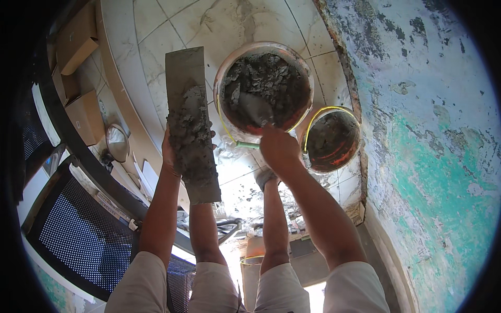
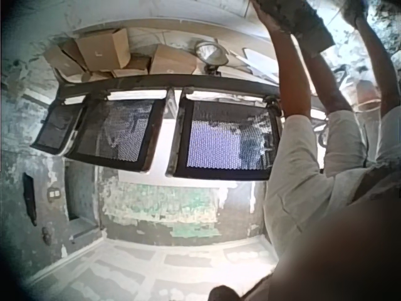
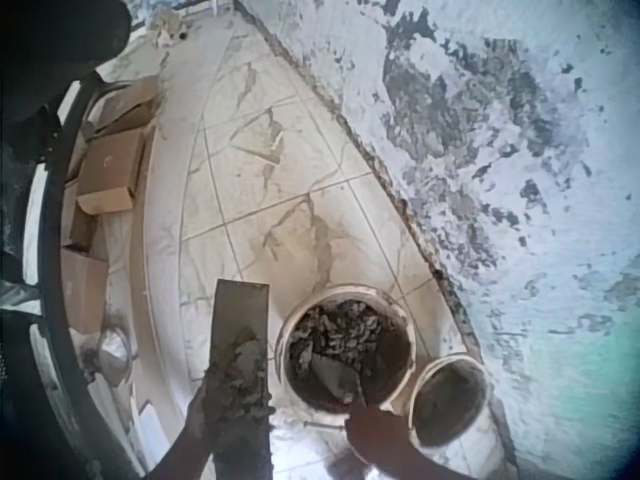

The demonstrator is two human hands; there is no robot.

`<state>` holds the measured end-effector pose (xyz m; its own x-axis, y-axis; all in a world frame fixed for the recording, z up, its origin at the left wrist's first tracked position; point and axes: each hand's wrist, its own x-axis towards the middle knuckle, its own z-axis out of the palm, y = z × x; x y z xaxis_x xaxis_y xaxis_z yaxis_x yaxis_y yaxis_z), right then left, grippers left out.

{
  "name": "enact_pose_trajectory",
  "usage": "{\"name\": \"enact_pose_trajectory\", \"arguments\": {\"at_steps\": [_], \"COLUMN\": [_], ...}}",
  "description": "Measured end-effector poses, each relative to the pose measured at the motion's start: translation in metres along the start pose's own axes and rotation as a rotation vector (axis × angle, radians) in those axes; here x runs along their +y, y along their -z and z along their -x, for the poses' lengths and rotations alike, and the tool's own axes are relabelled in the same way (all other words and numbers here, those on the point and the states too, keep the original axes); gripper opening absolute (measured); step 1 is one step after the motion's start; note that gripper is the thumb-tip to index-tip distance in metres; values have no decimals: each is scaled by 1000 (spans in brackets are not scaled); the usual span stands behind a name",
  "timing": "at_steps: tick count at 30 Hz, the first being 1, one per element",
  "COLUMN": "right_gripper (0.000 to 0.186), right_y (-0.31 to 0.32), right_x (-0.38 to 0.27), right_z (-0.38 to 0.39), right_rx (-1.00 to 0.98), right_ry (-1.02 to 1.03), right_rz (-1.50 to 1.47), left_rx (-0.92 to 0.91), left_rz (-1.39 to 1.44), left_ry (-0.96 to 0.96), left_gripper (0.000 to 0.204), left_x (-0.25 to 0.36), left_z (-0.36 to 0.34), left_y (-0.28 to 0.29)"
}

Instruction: Applying cement to a wall and placing tiles.

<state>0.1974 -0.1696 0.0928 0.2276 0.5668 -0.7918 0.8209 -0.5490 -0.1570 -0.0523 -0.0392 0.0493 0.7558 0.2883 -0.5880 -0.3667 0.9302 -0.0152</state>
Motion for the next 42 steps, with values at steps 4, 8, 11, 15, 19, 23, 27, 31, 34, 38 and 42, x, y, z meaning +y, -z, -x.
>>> {"name": "enact_pose_trajectory", "arguments": {"at_steps": [4,8,11,15,19,23,27,31,34,38,42], "right_gripper": [32,29,30,43,37,36,31,27,29,36,46], "right_y": [2,-29,-38,-36,-54,-76,-78,-64,-37,11,20], "right_x": [8,-25,-30,-26,-29,0,26,42,49,19,-39], "right_z": [-24,-60,-61,-59,-66,-49,-31,-4,43,131,151], "right_rx": [-27,-5,12,45,139,21,-67,-135,-9,319,687], "right_ry": [-165,-62,-26,-20,-103,-67,-6,-118,-100,-116,-128], "right_rz": [3,-97,-194,-468,-694,-962,-1116,-1263,-1267,-1019,-893], "left_rx": [1,5,12,12,-19,39,217,141,170,204,18], "left_rz": [3,-9,1,-13,-12,0,-97,-70,-97,-9,129], "left_ry": [7,-7,-17,-17,-1,17,20,2,-3,23,104], "left_gripper": [78,78,79,78,76,75,78,66,62,65,63], "left_x": [1,1,-1,-4,-8,-19,-30,-39,-49,-77,-108], "left_z": [3,2,3,3,4,2,-2,-8,-14,-31,-47], "left_y": [1,1,4,12,19,28,39,50,58,60,43]}}
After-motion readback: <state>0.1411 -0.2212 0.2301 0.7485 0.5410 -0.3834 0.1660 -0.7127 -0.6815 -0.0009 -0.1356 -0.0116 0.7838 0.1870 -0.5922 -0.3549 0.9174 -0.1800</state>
